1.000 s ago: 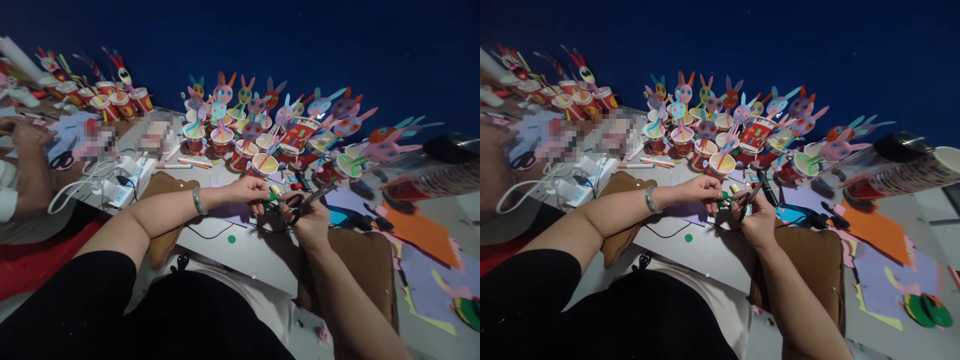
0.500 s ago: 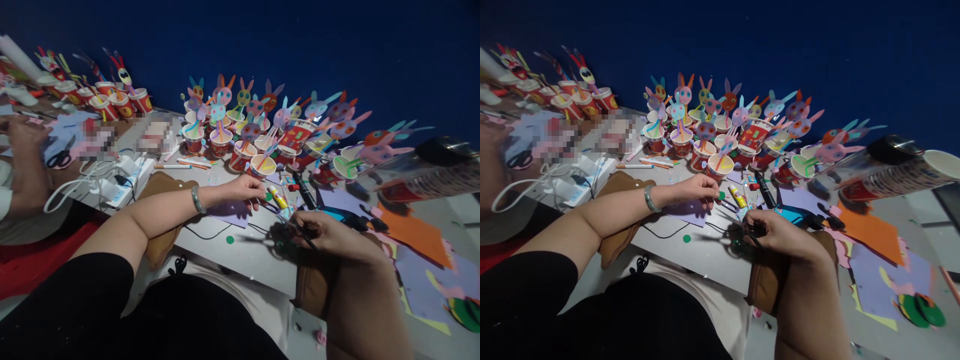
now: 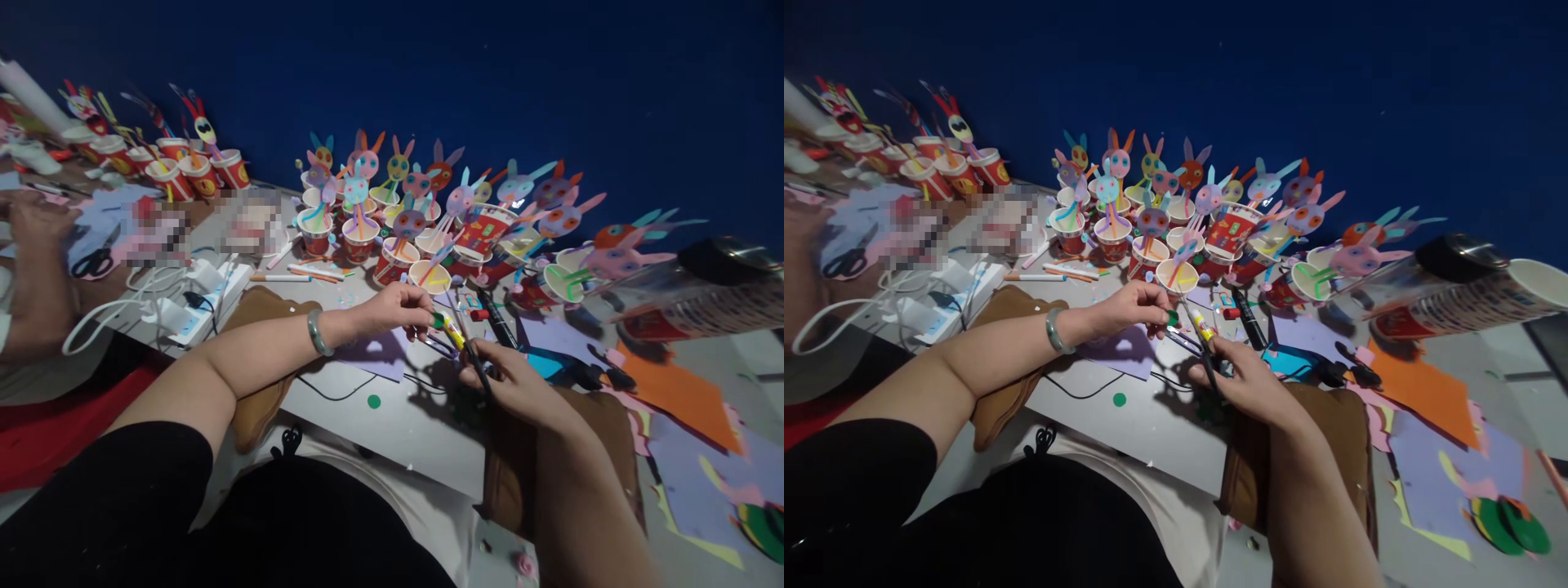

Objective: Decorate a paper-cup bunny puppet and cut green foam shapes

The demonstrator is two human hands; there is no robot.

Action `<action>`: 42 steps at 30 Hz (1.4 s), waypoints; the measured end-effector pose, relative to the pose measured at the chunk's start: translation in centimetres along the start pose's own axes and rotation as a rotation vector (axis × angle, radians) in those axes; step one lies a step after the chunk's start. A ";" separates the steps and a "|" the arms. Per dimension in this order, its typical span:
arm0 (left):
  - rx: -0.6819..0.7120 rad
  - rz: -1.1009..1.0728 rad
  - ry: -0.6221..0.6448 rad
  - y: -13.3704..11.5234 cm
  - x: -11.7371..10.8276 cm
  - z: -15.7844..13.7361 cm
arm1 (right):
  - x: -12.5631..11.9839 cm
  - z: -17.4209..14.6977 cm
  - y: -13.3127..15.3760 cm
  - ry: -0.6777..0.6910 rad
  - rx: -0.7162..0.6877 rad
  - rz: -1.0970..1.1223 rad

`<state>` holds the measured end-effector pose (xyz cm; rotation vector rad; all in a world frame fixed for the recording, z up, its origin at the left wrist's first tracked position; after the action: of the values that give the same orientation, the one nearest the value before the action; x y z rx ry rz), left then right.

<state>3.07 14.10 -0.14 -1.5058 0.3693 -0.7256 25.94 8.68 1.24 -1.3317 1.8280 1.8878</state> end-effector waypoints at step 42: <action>-0.013 0.019 -0.005 -0.9 0.3 -0.2 | 0.5 -0.2 0.2 0.210 -0.044 0.197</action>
<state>2.96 13.88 0.82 -1.5145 0.3846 -0.7053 25.57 8.27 1.09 -1.4618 2.1010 1.9572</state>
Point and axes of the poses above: each hand's wrist, its own z-axis towards the middle knuckle, its own x-axis out of the palm, y = z × x, the point moved 1 cm from there along z, towards the middle knuckle, and after that the axes turned 1 degree about x, right-handed, at the moved point
